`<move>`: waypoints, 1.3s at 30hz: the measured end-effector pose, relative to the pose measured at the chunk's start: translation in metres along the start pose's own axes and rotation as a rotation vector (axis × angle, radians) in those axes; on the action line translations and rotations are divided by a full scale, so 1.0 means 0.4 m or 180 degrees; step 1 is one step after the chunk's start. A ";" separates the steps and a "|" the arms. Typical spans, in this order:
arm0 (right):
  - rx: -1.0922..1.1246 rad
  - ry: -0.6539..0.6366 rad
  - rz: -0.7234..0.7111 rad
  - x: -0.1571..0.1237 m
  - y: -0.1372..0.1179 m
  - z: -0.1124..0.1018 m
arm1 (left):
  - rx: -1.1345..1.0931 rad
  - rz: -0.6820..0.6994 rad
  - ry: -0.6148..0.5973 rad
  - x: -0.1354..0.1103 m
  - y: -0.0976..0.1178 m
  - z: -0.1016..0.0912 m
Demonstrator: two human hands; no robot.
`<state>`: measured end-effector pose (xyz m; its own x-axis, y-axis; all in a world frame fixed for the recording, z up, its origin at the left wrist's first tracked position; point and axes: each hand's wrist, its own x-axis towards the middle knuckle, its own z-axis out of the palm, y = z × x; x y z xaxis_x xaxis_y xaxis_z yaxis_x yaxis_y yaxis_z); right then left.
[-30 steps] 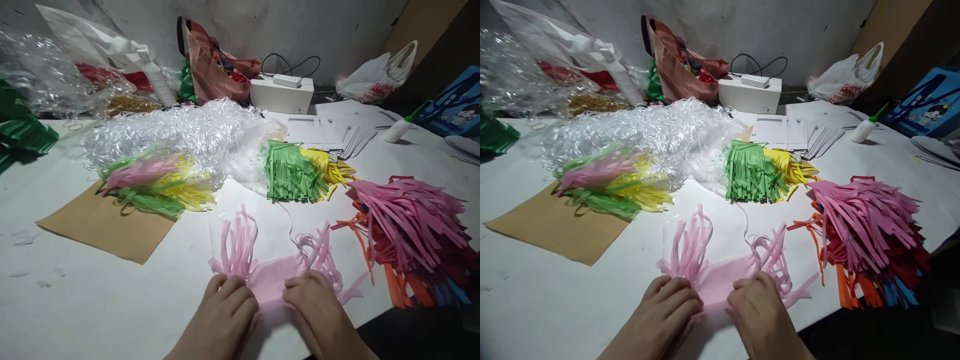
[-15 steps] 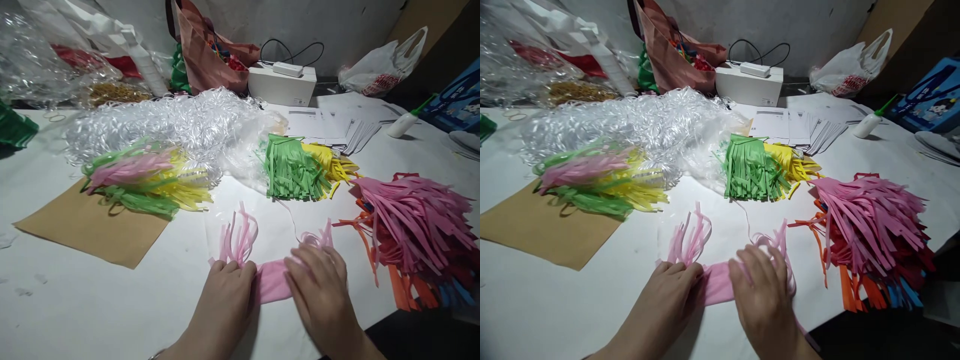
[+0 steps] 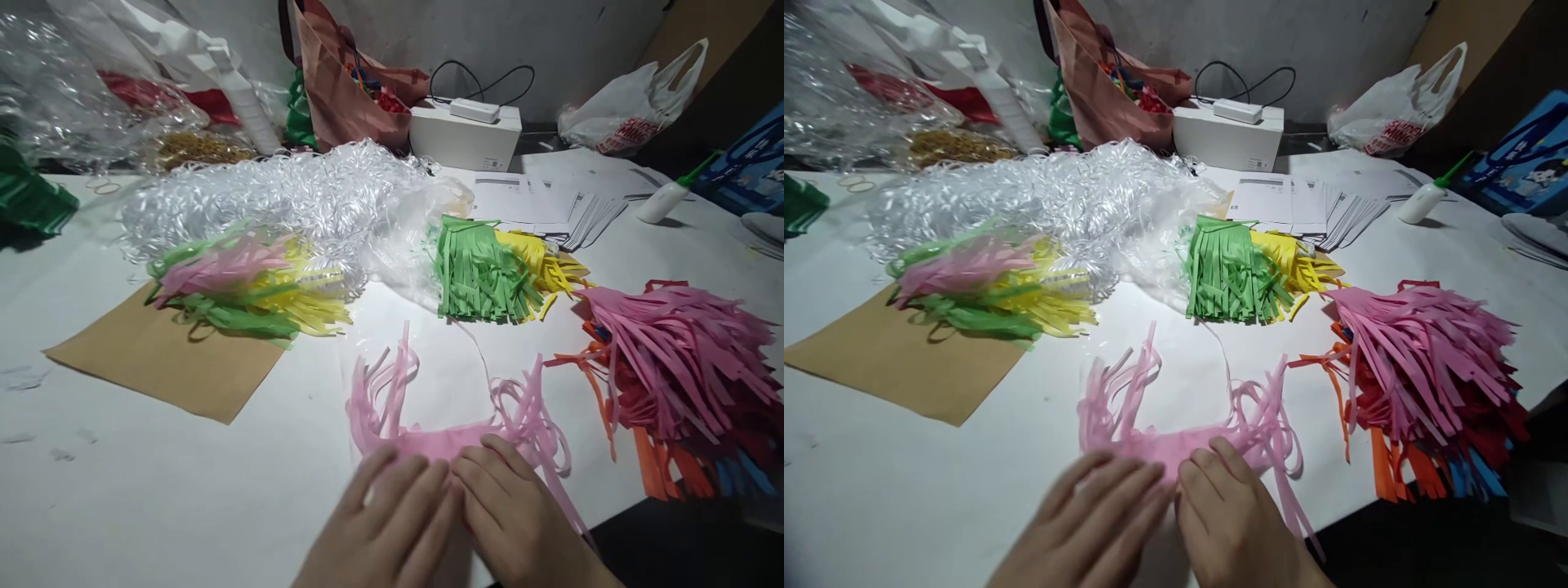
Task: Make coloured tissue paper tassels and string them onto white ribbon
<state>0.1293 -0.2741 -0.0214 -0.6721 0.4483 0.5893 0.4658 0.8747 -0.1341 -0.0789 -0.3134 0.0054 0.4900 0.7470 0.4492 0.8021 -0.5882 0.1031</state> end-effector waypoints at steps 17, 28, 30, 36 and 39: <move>-0.0125 -0.0238 0.1401 -0.005 0.008 -0.005 | -0.0391 -0.0983 -0.0594 -0.007 -0.039 0.046; -0.0734 -0.0200 0.1638 0.029 0.021 -0.003 | 0.0243 -0.1103 -0.1061 0.038 -0.057 0.060; -0.0402 -0.0064 0.1216 0.027 0.012 -0.002 | 0.0176 -0.1100 -0.1062 0.039 -0.060 0.061; 0.0066 -0.0469 0.0540 0.026 0.004 0.021 | 0.0101 -0.0970 -0.0618 0.043 -0.056 0.036; 0.0222 -0.0348 0.0672 0.031 0.009 0.016 | -0.0172 -0.0492 -0.0177 0.033 -0.042 0.030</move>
<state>0.1188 -0.2642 -0.0195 -0.6241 0.6365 0.4531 0.5643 0.7683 -0.3022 -0.0818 -0.2898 -0.0009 0.3815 0.8451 0.3746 0.8506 -0.4795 0.2155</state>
